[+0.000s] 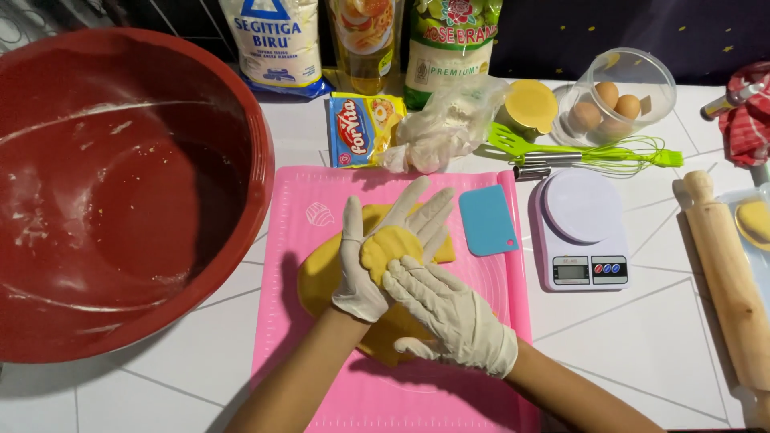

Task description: Tearing off pieces of dough, weighing them on a digital scale for consistency, and shaping them into small rounds by hand.

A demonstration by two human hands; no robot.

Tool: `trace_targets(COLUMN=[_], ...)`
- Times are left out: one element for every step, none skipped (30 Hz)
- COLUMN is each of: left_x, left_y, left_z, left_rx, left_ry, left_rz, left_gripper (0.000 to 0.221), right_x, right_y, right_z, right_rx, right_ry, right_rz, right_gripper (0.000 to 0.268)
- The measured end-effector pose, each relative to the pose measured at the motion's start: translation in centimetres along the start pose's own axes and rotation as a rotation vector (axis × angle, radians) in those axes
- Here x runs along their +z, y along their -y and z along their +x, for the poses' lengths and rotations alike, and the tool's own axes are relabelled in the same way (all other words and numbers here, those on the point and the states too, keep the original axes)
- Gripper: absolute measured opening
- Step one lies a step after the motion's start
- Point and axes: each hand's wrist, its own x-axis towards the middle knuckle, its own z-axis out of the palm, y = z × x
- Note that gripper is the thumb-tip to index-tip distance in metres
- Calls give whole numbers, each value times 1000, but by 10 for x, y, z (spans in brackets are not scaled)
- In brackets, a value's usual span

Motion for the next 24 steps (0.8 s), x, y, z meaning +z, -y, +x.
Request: trace_targets(left_x=[-2,-3,-5,-11,-16,-21,-19,-17,-16,-18,-21,-23,-20,-16,-13,-10,-8,-7,4,15,26,17,9,2], left_y=[1,1,2,2,2,-1,-1,-1,-1,-4,-8,-12,-13,-14,-15,-15,-16,-15,-11,-7,-2,-1,-1,-1], left_z=[2,4,7,10,13,19,21,24,27,31,36,40,39,40,41,41,41,37,34,33,32,34,36,37], left_rx=[-7,-10,-14,-18,-33,-42,-40,-34,-29,-23,-22,-18,-11,2,16,15,-40,-85,-75,-49,-22,-21,-9,6], left_ry=[0,6,12,17,51,92,102,125,147,152,193,234,239,175,110,114,114,104,97,70,44,43,29,11], left_rz=[3,18,32,32,44,59,61,71,82,85,66,50,56,116,176,178,113,43,39,132,225,224,192,160], left_gripper=[86,87,88,88,90,92,92,88,85,85,84,83,83,86,89,89,90,91,91,89,88,88,85,82], right_x=[-2,-4,-7,-12,-18,-24,-22,-18,-14,-14,-15,-15,-20,-26,-32,-36,-40,-43,-41,-39,-36,-32,-27,-22], right_y=[1,1,2,1,0,-4,-5,-7,-8,-10,-11,-12,-12,-13,-14,-17,-21,-22,-21,-20,-19,-19,-19,-18], right_z=[0,1,2,4,7,12,17,22,26,30,34,37,44,50,56,56,56,55,59,62,65,64,63,63], right_rx=[5,30,55,56,47,29,23,33,44,36,48,56,46,61,76,75,93,109,107,54,2,2,32,61], right_ry=[-5,-8,-11,-12,-36,-61,-62,-44,-25,-27,-22,-18,-21,-32,-43,-45,-113,-171,-165,-169,-172,-171,-164,-156], right_rz=[-3,14,31,26,-23,-74,-83,-44,-5,-7,-14,-20,-21,100,221,217,218,232,242,158,75,75,26,-18], right_gripper=[76,74,71,71,63,55,55,61,67,67,69,71,71,68,65,65,55,46,46,52,59,59,59,58])
